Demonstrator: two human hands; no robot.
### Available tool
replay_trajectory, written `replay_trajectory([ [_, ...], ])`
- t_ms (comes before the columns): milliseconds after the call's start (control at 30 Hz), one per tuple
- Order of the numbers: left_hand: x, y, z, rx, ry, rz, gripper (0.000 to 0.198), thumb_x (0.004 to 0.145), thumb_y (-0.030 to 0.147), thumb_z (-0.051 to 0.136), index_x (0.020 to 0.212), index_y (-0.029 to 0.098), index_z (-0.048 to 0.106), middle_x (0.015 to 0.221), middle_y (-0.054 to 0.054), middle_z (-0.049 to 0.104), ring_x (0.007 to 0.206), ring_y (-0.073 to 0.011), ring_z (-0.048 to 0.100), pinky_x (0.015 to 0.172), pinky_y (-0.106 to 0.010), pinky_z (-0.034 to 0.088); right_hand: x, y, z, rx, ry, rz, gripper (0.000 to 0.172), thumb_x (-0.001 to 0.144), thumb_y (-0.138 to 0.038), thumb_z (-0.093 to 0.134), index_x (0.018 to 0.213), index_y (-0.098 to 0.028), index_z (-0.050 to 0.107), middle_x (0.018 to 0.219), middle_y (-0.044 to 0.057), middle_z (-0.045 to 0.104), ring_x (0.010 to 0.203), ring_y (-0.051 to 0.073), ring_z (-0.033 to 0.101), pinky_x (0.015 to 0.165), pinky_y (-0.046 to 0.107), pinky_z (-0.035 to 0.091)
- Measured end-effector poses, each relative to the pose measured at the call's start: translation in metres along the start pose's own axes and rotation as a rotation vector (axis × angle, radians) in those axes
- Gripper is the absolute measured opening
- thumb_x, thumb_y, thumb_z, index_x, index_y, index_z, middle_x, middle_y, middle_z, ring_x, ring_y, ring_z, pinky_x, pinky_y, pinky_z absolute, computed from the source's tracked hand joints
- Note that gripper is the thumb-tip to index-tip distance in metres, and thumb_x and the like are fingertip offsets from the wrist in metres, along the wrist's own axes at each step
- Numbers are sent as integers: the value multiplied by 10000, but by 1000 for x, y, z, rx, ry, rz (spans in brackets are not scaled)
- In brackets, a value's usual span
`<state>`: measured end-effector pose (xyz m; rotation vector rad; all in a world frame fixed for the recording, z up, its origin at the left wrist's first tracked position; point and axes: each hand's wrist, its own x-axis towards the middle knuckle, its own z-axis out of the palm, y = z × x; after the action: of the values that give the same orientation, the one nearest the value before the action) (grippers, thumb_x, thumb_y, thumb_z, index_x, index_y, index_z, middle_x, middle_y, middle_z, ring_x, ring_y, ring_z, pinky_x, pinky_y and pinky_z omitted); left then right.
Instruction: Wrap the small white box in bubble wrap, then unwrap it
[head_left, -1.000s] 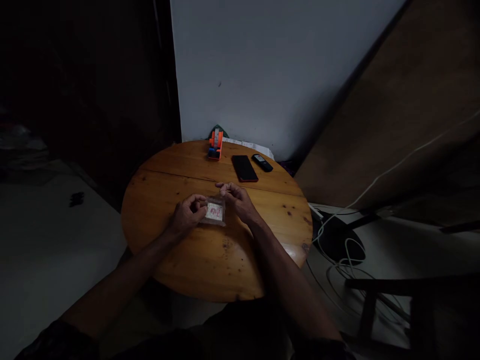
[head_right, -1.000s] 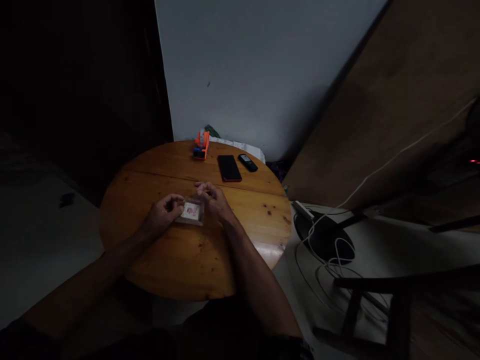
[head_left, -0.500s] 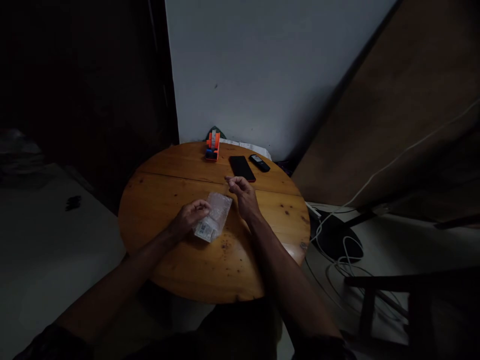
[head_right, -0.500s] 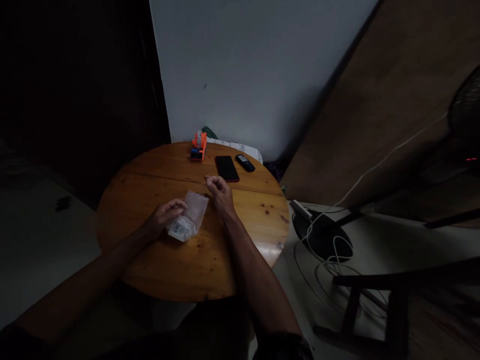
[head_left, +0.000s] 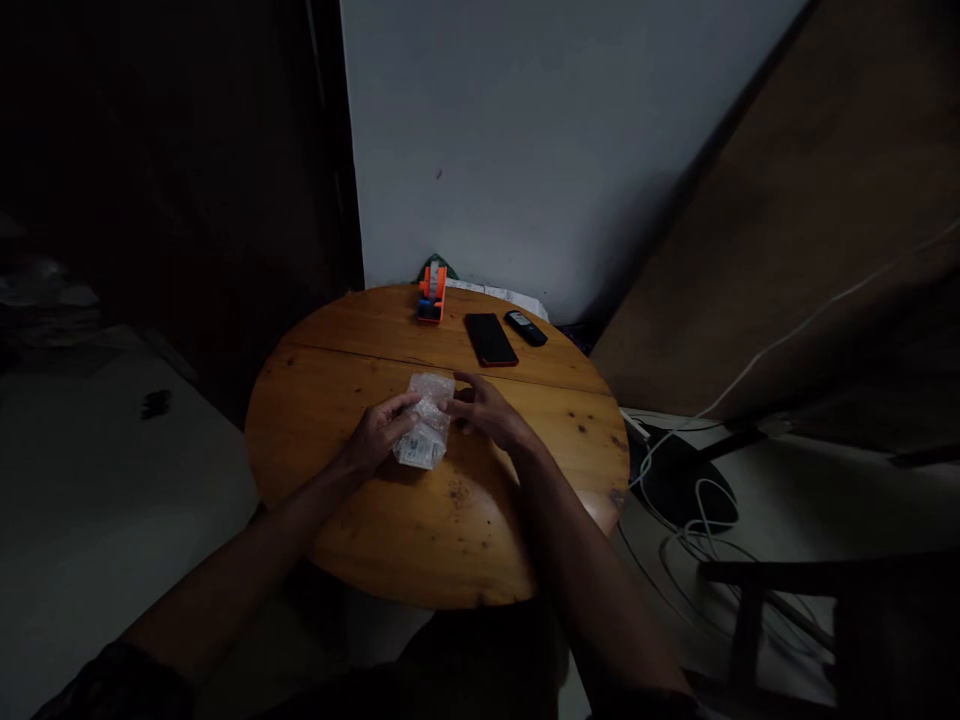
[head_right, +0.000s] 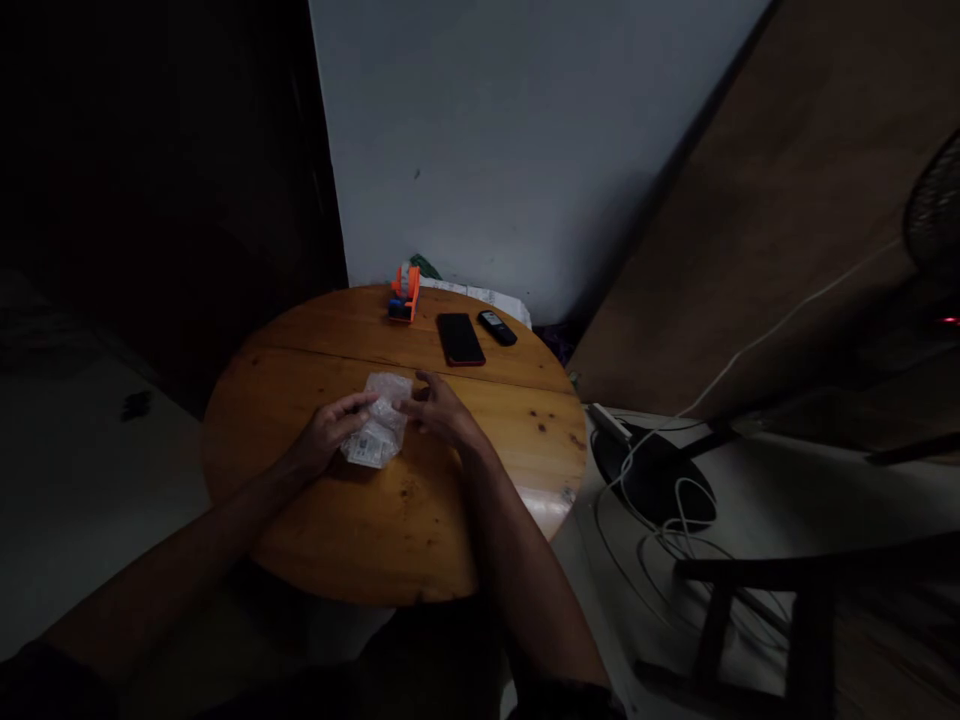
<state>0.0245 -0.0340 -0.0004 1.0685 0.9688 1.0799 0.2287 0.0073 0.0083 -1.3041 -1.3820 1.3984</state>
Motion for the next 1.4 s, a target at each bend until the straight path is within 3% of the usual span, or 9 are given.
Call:
replay_trajectory([
  [167, 0, 3, 2, -92, -58, 1, 519, 675, 494, 786, 1049, 136, 756, 943, -76, 727, 841, -191, 638, 714, -263, 473, 18, 15, 12, 98, 157, -283, 690, 671, -468, 783, 1261, -231, 516, 876, 14, 673, 821, 201, 644, 787, 357, 538],
  [433, 5, -1, -4, -152, 4, -23, 466, 666, 417, 801, 1038, 141, 756, 993, -84, 738, 933, -204, 643, 797, -272, 464, 1, -8, 0, -193, 494, -388, 535, 787, -559, 669, 1198, -238, 549, 1001, 56, 643, 887, 219, 597, 817, 361, 487],
  [600, 6, -1, -7, -207, -44, -5, 527, 689, 464, 790, 1103, 143, 737, 1067, -102, 741, 1014, -229, 657, 891, -310, 470, -18, -21, 25, -522, 176, -210, 405, 763, -578, 710, 944, -222, 638, 717, 21, 631, 687, 209, 590, 681, 327, 442],
  [733, 8, 1, -9, -124, 49, 18, 569, 624, 503, 815, 1053, 136, 738, 993, -83, 740, 964, -226, 656, 881, -319, 474, -12, -18, 14, -786, 251, -116, 134, 799, -254, 641, 918, -208, 681, 803, 42, 698, 750, 203, 626, 677, 285, 426],
  [800, 10, 0, -10, -28, 105, 11, 601, 581, 499, 831, 1048, 134, 729, 962, -70, 730, 929, -225, 651, 862, -328, 480, -8, -17, -3, -814, 276, -78, 173, 779, -150, 561, 885, -184, 694, 795, 30, 703, 749, 176, 630, 649, 245, 418],
  [900, 11, 0, -10, 170, 135, 69, 619, 619, 547, 780, 1078, 137, 713, 1085, -97, 694, 1006, -260, 638, 901, -370, 493, -6, -18, -21, -879, 187, -9, 191, 748, -115, 548, 848, -155, 707, 767, 24, 706, 724, 150, 626, 607, 210, 388],
  [1033, 8, 0, -8, 536, 257, 259, 609, 657, 527, 718, 1152, 172, 697, 1343, -133, 545, 1174, -293, 574, 961, -391, 497, -10, -24, -16, -1033, 121, 85, 195, 776, -133, 562, 870, -152, 732, 862, 58, 745, 761, 151, 644, 593, 210, 366],
  [1233, 7, 6, -7, 725, 184, 121, 549, 677, 403, 658, 1166, 152, 665, 948, -54, 677, 860, -225, 643, 772, -321, 522, -18, -33, -14, -1086, 112, 149, 240, 773, -133, 564, 915, -161, 756, 837, 56, 758, 774, 157, 668, 586, 210, 373],
  [1400, 17, 16, -32, 765, 258, 81, 351, 723, 323, 544, 986, 139, 684, 841, -47, 704, 771, -195, 653, 674, -262, 489, -31, -28, -28, -1150, 166, 235, 239, 776, -135, 560, 900, -158, 763, 829, 85, 760, 805, 190, 690, 590, 230, 378],
])
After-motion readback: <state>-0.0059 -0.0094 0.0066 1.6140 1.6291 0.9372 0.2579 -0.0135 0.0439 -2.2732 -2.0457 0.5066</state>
